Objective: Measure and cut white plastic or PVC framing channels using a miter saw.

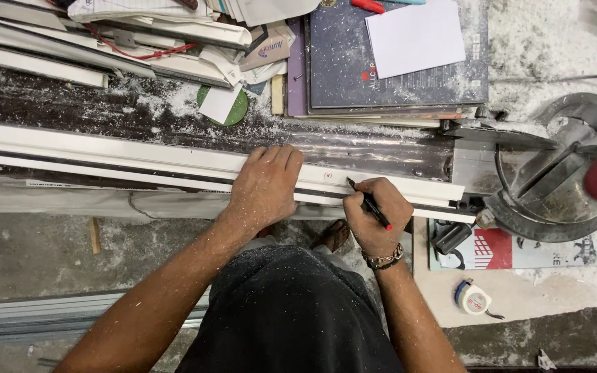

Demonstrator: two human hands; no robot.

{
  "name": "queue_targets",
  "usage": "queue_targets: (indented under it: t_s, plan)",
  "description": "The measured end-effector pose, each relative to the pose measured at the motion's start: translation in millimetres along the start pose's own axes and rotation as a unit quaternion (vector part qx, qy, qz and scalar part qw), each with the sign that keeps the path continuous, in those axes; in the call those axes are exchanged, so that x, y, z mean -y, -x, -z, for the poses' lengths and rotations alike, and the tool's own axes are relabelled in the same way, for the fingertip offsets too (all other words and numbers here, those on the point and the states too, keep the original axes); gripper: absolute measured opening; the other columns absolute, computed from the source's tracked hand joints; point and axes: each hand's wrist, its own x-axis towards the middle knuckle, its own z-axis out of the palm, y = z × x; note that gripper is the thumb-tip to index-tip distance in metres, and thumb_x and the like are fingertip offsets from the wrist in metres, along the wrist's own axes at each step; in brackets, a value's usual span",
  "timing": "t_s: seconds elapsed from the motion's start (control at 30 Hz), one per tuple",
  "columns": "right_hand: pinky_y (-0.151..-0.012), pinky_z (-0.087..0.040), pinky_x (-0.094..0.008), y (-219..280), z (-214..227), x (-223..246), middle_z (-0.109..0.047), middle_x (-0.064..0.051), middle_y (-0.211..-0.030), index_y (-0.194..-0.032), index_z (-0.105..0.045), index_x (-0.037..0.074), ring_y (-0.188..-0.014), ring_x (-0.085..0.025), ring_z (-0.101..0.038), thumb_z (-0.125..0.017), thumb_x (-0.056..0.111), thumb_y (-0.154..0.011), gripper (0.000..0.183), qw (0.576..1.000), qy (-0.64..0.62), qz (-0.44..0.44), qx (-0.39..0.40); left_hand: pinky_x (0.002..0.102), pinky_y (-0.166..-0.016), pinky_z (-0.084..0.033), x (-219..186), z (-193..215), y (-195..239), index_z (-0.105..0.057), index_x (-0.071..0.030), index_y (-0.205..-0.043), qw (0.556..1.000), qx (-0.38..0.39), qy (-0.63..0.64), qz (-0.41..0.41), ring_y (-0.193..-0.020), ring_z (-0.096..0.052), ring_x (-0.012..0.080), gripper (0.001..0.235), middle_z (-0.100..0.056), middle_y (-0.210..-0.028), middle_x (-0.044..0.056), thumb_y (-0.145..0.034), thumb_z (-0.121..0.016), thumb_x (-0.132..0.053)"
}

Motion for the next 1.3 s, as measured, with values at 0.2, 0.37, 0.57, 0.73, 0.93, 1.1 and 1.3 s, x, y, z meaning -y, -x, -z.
queue_targets:
  t_s: [0.2, 0.37, 0.57, 0.73, 0.93, 1.1, 1.3]
  plan:
    - [-0.059, -0.05, -0.028, 0, 0, 3, -0.067, -0.009, -0.079, -0.088, -0.065, 0.0, -0.067, -0.013, -0.063, -0.066, 0.001, -0.083, 0.005, 0.999, -0.025, 0.024, 0.01, 0.047, -0.094, -0.047, 1, -2, 1, -0.058, 0.002, -0.113, 0.997, -0.07, 0.004, -0.026, -0.105, -0.063, 0.0305, 0.051, -0.064, -0.113, 0.019, -0.063, -0.069, 0.0]
    - [-0.052, -0.044, -0.029, 3, -2, -3, -0.064, -0.01, -0.071, -0.084, -0.066, -0.002, -0.057, -0.013, -0.057, -0.067, -0.001, -0.081, 0.003, 1.0, -0.005, 0.005, -0.024, 0.047, -0.096, -0.046, 4, -10, 2, -0.057, 0.003, -0.115, 0.996, -0.086, -0.005, -0.031, -0.106, -0.062, 0.0303, 0.05, -0.062, -0.117, 0.022, -0.066, -0.067, 0.001]
    - [-0.051, -0.044, -0.028, 2, -1, -1, -0.064, -0.008, -0.07, -0.083, -0.066, -0.001, -0.056, -0.012, -0.057, -0.067, 0.001, -0.082, 0.002, 1.0, -0.027, -0.004, -0.007, 0.048, -0.095, -0.046, 2, -4, -1, -0.057, 0.005, -0.114, 0.999, -0.042, -0.007, -0.019, -0.102, -0.062, 0.031, 0.051, -0.062, -0.109, 0.021, -0.064, -0.067, 0.001]
    - [-0.05, -0.044, -0.026, 3, 0, -9, -0.065, -0.007, -0.07, -0.083, -0.067, 0.0, -0.056, -0.01, -0.057, -0.066, 0.004, -0.085, 0.006, 0.999, -0.033, -0.017, 0.009, 0.046, -0.095, -0.047, 2, -4, -1, -0.058, 0.006, -0.113, 0.999, -0.041, 0.003, -0.023, -0.102, -0.062, 0.0311, 0.051, -0.063, -0.111, 0.022, -0.063, -0.069, 0.0]
    - [-0.053, -0.047, -0.024, 7, -2, -17, -0.069, -0.007, -0.077, -0.084, -0.067, 0.0, -0.061, -0.01, -0.06, -0.062, 0.005, -0.085, 0.007, 0.995, -0.053, -0.064, -0.052, 0.046, -0.104, -0.045, 60, 12, 33, -0.059, -0.003, -0.128, 0.999, -0.017, 0.046, -0.006, -0.118, -0.06, 0.0348, 0.067, -0.063, -0.128, 0.019, -0.065, -0.079, -0.012]
    - [-0.063, -0.052, -0.028, 6, 6, -11, -0.069, -0.007, -0.08, -0.088, -0.067, -0.001, -0.07, -0.012, -0.065, -0.063, 0.005, -0.086, 0.007, 0.992, -0.093, -0.051, -0.065, 0.049, -0.111, -0.041, 219, 30, 101, -0.054, -0.008, -0.139, 0.998, 0.032, -0.013, 0.052, -0.13, -0.055, 0.0391, 0.101, -0.058, -0.142, 0.019, -0.048, -0.093, -0.027]
    - [-0.055, -0.049, -0.027, 17, 5, 12, -0.068, -0.007, -0.077, -0.091, -0.069, -0.001, -0.062, -0.013, -0.063, -0.061, 0.005, -0.084, 0.012, 0.991, -0.13, 0.002, -0.022, 0.041, -0.109, -0.052, 200, 23, 65, -0.059, -0.017, -0.138, 0.976, 0.138, -0.167, 0.034, -0.121, -0.068, 0.0268, 0.083, -0.072, -0.123, 0.008, -0.058, -0.082, -0.021]
